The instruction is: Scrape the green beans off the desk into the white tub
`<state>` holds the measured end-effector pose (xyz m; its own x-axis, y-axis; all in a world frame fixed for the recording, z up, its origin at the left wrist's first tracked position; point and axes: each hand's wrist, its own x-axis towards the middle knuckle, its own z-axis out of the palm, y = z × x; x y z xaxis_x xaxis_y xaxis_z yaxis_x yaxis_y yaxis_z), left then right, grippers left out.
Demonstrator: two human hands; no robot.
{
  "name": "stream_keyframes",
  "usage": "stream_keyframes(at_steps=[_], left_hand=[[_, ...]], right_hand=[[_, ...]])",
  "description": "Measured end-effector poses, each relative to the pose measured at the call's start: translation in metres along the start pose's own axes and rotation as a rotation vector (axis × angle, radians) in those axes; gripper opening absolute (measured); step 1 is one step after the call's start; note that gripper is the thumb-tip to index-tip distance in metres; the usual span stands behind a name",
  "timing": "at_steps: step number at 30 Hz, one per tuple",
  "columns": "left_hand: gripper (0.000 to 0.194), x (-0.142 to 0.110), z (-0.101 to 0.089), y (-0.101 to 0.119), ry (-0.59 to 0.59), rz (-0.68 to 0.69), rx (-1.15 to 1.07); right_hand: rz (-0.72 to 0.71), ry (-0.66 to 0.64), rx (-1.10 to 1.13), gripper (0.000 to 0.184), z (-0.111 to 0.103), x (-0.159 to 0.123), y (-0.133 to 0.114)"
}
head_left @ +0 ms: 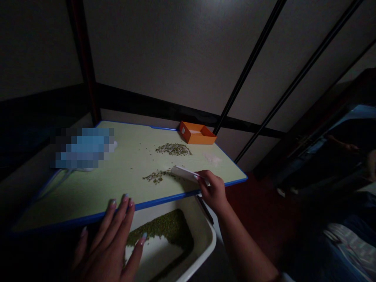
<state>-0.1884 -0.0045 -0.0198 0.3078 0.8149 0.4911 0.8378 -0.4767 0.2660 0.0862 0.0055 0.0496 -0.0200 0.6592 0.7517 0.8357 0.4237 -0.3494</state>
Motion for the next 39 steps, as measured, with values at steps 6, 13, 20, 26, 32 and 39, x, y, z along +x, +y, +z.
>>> stream_keyframes(at_steps=[6, 13, 20, 26, 32, 39], left_hand=[[0.064, -0.002, 0.002, -0.002, -0.010, -0.003, -0.007], [0.062, 0.000, 0.001, 0.001, -0.014, -0.025, -0.025], [0.061, 0.002, -0.007, 0.004, -0.092, -0.067, -0.049], [0.060, 0.003, -0.009, 0.007, -0.068, -0.054, -0.037], [0.060, 0.002, -0.008, 0.007, -0.060, -0.041, -0.033], [0.061, 0.001, -0.006, 0.006, -0.049, -0.040, -0.032]], right_hand=[[0.004, -0.024, 0.046, 0.012, 0.005, 0.004, 0.002], [0.030, -0.075, 0.163, 0.014, -0.003, 0.002, 0.000], [0.120, -0.119, 0.245, 0.015, -0.007, 0.002, 0.009], [0.154, -0.131, 0.255, 0.016, -0.010, 0.003, 0.008], [0.227, -0.111, 0.320, 0.014, -0.016, 0.001, 0.004], [0.455, 0.172, 0.262, 0.022, -0.027, 0.005, 0.020]])
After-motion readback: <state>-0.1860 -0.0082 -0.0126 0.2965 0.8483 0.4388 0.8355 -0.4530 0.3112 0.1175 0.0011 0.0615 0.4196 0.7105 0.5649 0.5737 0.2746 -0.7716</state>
